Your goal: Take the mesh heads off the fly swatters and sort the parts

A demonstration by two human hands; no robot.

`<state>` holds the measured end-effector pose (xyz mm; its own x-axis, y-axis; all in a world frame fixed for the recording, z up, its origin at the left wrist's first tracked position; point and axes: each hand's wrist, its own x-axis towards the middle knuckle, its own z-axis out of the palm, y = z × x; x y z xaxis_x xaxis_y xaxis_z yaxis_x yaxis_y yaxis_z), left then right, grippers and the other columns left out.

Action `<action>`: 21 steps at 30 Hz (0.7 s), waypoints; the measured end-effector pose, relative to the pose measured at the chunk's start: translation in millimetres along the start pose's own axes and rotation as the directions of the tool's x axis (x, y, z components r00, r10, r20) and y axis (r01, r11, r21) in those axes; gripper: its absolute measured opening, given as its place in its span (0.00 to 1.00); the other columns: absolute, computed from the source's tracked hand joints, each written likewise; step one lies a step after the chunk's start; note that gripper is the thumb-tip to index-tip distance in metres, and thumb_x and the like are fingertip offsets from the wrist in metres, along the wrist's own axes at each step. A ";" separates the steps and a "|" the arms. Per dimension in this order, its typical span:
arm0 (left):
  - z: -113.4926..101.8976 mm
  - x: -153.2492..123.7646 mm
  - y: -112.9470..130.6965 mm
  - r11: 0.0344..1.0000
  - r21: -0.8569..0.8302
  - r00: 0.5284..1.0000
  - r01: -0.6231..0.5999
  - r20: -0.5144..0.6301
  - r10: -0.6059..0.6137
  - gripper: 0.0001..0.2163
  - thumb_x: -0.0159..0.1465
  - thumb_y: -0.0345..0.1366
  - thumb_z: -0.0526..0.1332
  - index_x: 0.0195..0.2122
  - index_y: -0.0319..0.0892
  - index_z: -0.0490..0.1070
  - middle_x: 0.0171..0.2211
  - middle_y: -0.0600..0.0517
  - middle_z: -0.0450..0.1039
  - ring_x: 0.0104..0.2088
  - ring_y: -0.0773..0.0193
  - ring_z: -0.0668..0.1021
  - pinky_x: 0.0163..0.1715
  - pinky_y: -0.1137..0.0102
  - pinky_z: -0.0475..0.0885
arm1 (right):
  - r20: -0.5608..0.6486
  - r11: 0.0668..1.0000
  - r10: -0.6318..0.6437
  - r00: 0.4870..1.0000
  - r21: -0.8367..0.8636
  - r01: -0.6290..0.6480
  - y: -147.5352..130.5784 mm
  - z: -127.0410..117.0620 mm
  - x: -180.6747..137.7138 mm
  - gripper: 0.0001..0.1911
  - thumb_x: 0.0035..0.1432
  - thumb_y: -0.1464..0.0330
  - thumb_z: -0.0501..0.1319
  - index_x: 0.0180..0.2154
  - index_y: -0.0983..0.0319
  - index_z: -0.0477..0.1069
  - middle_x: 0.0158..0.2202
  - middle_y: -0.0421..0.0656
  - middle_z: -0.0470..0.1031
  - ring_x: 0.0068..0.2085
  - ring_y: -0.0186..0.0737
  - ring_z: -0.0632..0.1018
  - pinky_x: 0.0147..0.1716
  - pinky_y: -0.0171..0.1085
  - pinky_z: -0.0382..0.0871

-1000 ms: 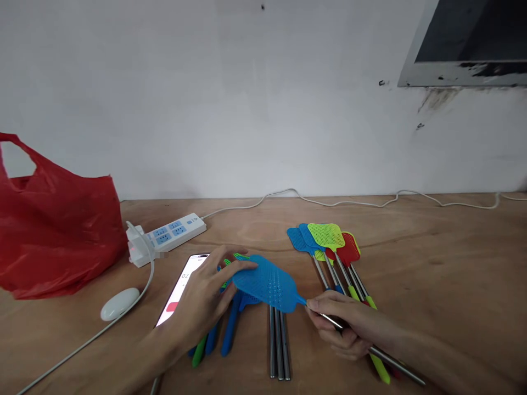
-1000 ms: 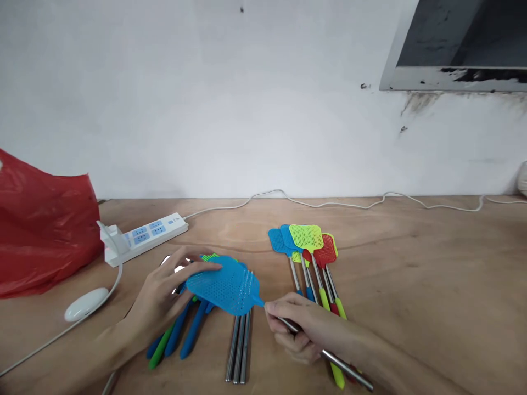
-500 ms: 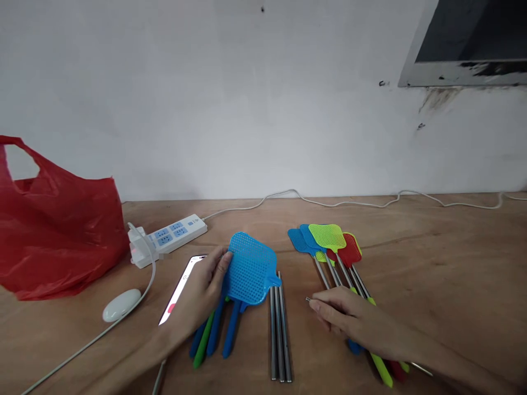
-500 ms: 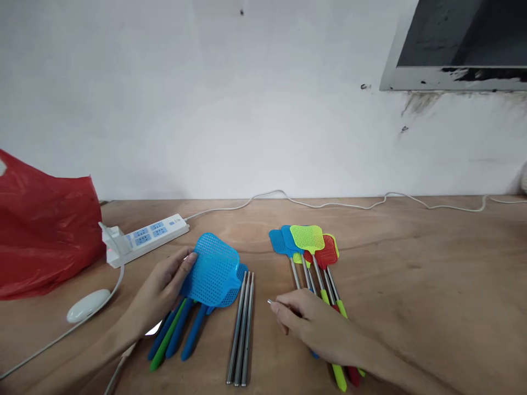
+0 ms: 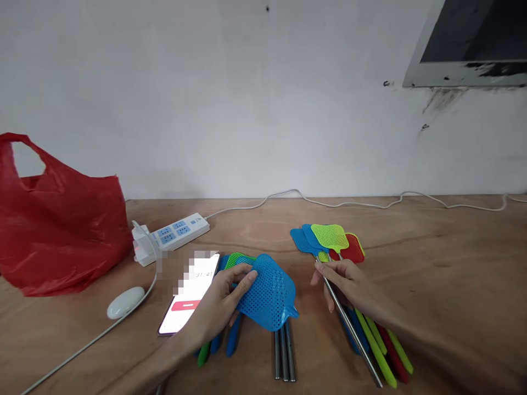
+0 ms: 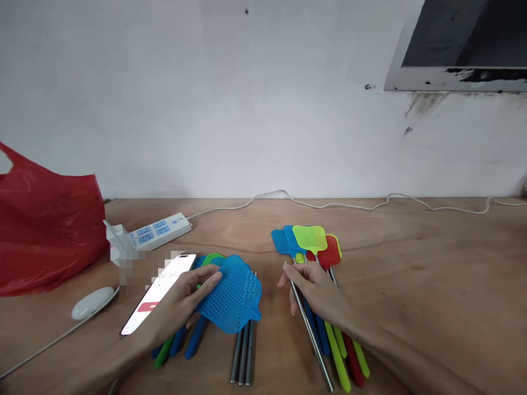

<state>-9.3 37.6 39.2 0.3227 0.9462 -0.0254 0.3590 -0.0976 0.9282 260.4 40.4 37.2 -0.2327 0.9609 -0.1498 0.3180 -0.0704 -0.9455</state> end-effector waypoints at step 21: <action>2.1 -6.4 2.1 0.992 0.074 0.994 -0.103 -0.029 0.105 0.16 0.71 0.49 0.53 0.49 0.43 0.68 0.31 0.55 0.70 0.23 0.67 0.71 0.22 0.73 0.66 | 0.189 0.974 0.093 0.978 0.185 -0.128 11.1 23.5 1.4 0.22 0.47 0.52 0.69 0.31 0.60 0.65 0.14 0.33 0.70 0.13 0.24 0.53 0.15 0.31 0.39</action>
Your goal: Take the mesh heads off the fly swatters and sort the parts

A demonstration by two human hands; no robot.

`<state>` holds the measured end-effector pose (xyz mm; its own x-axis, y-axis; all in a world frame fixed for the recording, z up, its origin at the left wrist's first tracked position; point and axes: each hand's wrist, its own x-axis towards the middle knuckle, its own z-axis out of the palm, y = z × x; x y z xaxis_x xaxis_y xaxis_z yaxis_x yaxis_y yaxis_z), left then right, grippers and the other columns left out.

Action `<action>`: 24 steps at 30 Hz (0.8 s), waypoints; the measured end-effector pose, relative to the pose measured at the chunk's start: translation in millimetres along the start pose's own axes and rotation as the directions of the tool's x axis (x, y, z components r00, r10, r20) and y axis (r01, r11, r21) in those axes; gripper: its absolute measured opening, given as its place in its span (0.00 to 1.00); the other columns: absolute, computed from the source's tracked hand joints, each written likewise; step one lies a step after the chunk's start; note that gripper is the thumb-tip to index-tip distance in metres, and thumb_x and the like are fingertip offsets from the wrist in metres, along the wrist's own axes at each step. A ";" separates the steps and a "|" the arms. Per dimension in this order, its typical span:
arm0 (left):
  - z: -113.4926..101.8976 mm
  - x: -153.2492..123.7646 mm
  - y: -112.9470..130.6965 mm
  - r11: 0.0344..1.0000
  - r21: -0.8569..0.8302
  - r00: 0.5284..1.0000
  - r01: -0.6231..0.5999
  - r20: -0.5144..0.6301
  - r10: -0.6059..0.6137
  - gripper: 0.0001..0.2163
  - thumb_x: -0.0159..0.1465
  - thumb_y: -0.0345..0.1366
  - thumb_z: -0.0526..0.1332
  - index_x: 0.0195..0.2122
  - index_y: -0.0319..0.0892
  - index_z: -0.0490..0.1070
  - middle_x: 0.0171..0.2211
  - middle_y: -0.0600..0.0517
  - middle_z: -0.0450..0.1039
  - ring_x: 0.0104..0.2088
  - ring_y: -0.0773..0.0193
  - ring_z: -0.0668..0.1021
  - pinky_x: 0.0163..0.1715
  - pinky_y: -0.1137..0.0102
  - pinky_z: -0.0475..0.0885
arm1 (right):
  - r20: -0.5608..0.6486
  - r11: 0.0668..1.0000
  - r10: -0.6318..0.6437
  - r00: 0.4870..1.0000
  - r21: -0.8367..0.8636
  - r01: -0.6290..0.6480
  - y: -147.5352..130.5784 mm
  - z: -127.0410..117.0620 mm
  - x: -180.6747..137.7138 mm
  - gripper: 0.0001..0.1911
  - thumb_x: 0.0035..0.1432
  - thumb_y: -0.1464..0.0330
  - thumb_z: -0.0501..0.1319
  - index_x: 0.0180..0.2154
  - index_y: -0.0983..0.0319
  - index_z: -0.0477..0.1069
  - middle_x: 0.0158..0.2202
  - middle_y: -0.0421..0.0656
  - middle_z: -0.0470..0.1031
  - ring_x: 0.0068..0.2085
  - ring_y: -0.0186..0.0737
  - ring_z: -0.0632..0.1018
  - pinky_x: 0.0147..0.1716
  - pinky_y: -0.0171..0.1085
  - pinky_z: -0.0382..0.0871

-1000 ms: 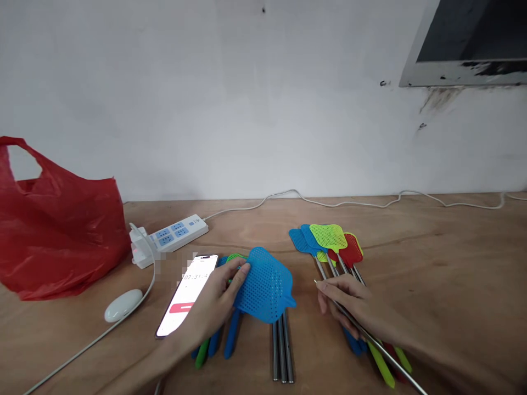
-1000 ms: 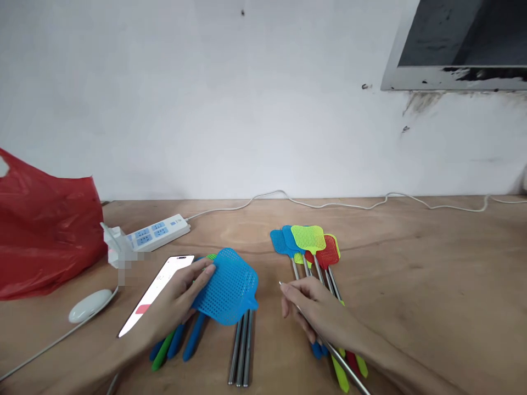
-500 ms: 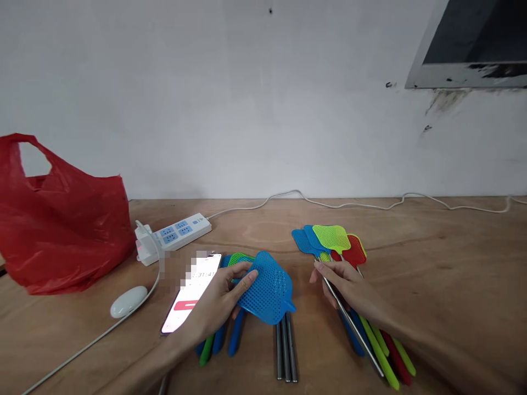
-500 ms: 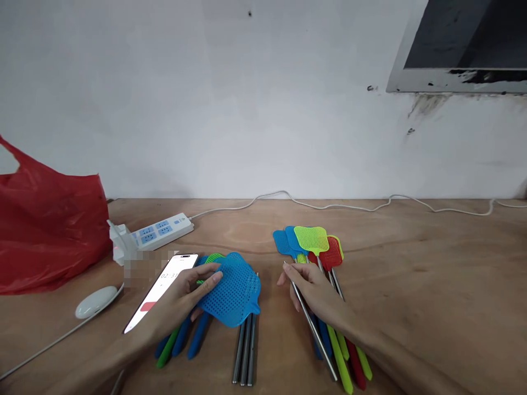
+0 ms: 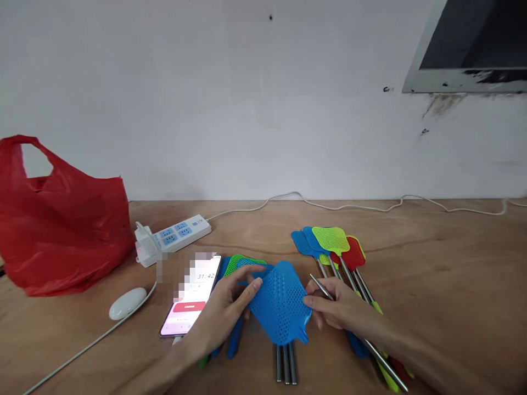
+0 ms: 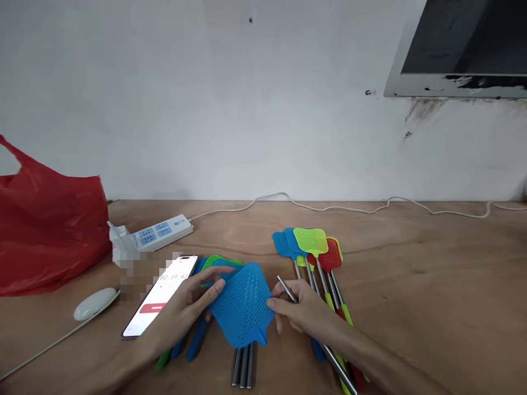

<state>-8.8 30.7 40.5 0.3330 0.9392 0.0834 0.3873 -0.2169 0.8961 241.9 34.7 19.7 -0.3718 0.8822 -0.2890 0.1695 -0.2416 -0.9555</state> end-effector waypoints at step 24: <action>4.2 -7.4 -15.7 0.617 0.674 0.904 -0.405 0.195 0.380 0.19 0.68 0.34 0.58 0.60 0.45 0.64 0.58 0.44 0.72 0.56 0.48 0.75 0.54 0.51 0.72 | 0.023 0.992 -0.074 0.997 -0.101 0.076 4.0 -2.0 -8.9 0.29 0.59 0.47 0.61 0.52 0.60 0.77 0.38 0.44 0.81 0.17 0.26 0.55 0.16 0.33 0.44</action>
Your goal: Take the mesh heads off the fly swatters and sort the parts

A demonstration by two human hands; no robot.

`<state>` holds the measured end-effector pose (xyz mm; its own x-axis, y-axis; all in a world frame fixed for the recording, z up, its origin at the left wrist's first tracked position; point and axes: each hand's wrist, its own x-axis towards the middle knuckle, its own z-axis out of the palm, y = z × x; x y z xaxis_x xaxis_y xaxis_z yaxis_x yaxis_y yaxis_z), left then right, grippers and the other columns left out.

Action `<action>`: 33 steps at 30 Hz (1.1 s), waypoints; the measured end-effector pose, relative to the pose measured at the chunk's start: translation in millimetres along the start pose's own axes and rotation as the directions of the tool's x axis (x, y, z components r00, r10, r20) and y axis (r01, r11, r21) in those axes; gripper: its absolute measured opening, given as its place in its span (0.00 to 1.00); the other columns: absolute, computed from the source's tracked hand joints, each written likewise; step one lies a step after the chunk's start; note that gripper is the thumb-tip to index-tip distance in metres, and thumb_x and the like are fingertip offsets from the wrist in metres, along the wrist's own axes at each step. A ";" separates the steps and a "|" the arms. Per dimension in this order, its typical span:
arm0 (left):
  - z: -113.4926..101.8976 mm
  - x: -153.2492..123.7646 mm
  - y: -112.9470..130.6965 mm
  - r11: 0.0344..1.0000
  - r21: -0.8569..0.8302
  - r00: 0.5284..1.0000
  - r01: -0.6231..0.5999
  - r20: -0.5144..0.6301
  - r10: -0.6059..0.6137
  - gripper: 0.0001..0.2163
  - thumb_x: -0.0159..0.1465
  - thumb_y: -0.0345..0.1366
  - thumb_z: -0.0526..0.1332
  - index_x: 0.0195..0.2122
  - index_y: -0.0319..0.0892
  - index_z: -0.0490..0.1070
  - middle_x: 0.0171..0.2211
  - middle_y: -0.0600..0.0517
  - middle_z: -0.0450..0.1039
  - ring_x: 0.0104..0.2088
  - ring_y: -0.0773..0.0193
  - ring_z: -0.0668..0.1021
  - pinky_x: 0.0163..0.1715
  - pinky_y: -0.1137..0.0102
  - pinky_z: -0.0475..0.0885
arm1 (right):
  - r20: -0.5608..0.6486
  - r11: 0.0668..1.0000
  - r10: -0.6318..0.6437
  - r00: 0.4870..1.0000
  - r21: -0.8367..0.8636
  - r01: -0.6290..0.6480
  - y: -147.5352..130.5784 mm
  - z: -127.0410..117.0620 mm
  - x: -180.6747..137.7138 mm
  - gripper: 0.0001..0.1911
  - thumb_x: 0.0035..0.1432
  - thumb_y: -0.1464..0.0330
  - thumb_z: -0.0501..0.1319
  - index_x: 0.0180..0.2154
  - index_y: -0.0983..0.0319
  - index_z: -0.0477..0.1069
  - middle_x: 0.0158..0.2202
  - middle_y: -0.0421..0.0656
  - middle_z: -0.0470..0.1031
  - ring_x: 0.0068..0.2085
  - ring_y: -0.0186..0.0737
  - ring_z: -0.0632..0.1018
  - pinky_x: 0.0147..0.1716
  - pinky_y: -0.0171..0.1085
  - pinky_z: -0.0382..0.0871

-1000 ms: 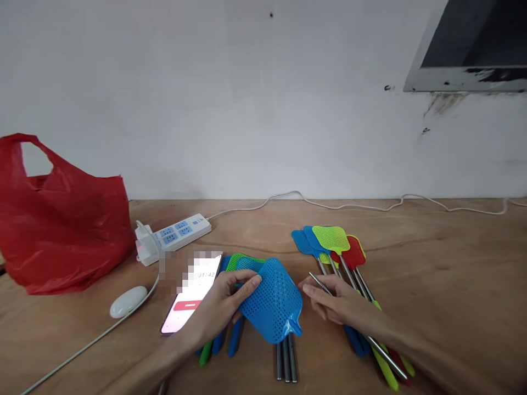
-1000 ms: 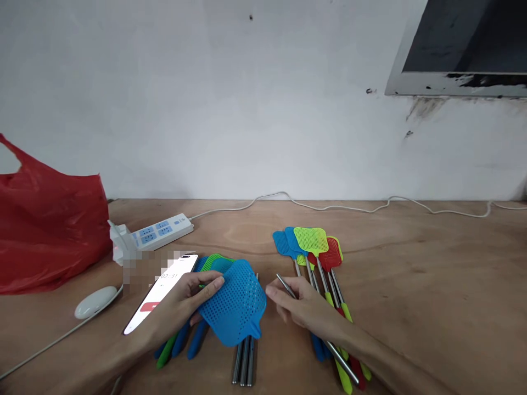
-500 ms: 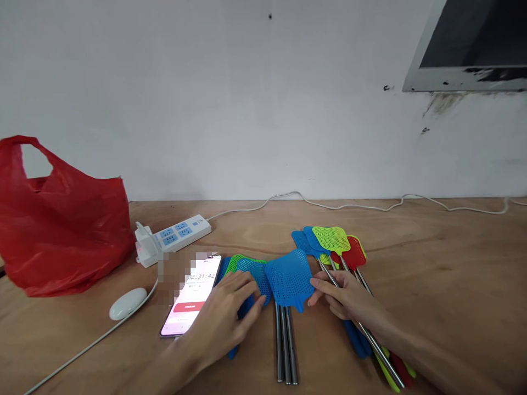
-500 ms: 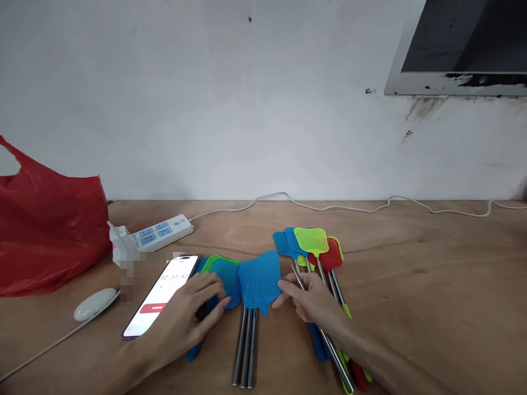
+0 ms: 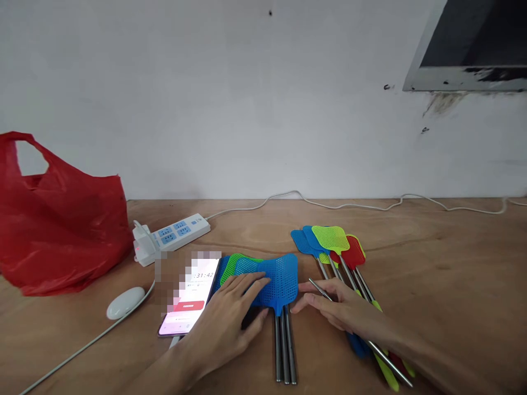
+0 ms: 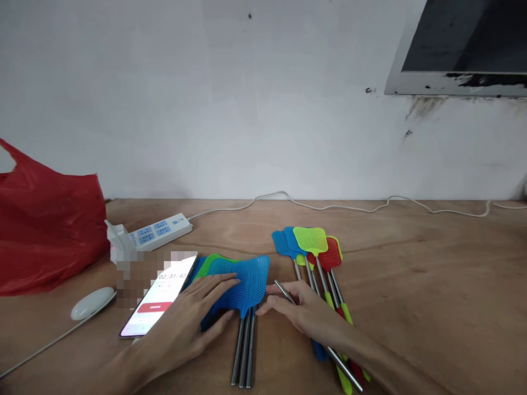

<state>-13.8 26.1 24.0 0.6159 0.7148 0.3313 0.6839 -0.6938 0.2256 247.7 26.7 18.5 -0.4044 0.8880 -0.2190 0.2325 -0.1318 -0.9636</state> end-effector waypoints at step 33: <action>-6.3 0.6 4.1 0.997 0.077 1.000 -0.010 0.014 0.009 0.04 0.64 0.35 0.59 0.38 0.43 0.72 0.48 0.46 0.75 0.49 0.49 0.75 0.50 0.52 0.70 | -0.011 1.000 0.002 1.000 0.025 -0.002 3.1 -1.0 2.7 0.22 0.60 0.52 0.59 0.44 0.64 0.74 0.24 0.37 0.72 0.16 0.24 0.53 0.16 0.32 0.43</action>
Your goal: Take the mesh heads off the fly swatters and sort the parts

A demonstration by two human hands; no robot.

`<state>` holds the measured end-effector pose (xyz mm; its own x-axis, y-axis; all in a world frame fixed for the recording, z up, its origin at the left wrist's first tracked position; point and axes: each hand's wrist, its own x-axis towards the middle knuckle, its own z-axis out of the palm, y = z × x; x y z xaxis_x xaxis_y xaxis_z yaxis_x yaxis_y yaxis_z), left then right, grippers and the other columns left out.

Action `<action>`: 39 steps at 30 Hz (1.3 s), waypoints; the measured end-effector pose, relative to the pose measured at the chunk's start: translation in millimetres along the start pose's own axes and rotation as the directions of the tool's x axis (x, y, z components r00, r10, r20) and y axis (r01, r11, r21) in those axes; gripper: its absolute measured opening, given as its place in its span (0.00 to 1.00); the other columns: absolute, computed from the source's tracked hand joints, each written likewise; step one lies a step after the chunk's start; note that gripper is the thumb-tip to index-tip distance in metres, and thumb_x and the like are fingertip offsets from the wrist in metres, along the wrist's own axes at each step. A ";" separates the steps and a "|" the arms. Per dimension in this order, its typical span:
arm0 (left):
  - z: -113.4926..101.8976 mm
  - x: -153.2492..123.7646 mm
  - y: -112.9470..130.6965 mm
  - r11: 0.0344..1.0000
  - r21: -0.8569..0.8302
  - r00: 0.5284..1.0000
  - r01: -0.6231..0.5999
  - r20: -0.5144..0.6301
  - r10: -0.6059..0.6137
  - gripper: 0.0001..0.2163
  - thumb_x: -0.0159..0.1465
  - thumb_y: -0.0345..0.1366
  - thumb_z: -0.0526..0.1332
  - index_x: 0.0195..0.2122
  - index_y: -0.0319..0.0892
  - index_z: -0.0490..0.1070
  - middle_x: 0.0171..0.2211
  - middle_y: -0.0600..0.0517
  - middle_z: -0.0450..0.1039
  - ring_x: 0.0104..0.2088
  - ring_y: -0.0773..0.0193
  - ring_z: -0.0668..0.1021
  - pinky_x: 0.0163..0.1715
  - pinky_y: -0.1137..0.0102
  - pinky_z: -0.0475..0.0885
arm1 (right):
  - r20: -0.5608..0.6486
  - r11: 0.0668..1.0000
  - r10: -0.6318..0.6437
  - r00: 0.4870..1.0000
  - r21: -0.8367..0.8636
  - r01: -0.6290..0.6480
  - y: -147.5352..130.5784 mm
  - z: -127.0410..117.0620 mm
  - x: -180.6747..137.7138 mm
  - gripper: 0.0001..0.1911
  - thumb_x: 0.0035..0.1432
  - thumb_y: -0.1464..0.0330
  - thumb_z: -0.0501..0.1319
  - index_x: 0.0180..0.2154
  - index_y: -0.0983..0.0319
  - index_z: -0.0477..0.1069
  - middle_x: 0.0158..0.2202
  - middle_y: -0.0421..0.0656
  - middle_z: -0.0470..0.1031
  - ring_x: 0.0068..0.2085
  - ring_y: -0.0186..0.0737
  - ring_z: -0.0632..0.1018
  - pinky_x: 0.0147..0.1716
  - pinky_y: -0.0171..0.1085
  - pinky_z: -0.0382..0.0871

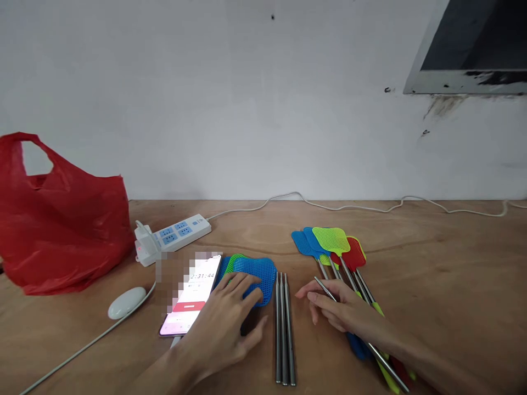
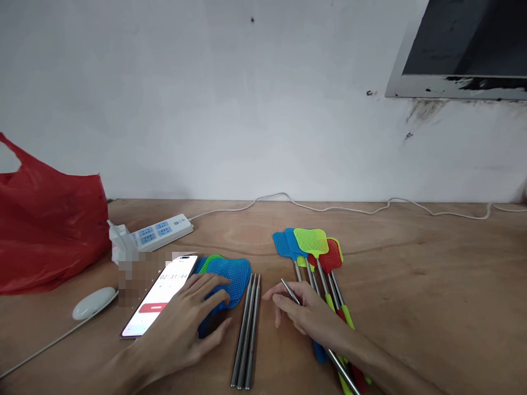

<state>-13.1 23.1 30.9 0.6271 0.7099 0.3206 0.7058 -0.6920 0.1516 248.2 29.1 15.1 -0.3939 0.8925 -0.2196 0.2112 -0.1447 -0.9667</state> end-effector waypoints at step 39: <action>3.2 -2.0 2.9 0.990 -0.124 0.990 -0.062 0.119 0.077 0.09 0.71 0.32 0.54 0.49 0.43 0.70 0.51 0.47 0.73 0.52 0.51 0.74 0.54 0.53 0.69 | -0.308 0.977 -0.004 0.951 0.202 0.069 3.9 -8.7 4.2 0.27 0.59 0.43 0.56 0.30 0.62 0.69 0.15 0.37 0.69 0.14 0.28 0.63 0.12 0.27 0.47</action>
<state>-11.2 20.2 27.7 0.7145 0.6649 0.2178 0.6190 -0.7458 0.2461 255.3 36.0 11.5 -0.1001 0.9812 -0.1649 -0.0020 -0.1659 -0.9861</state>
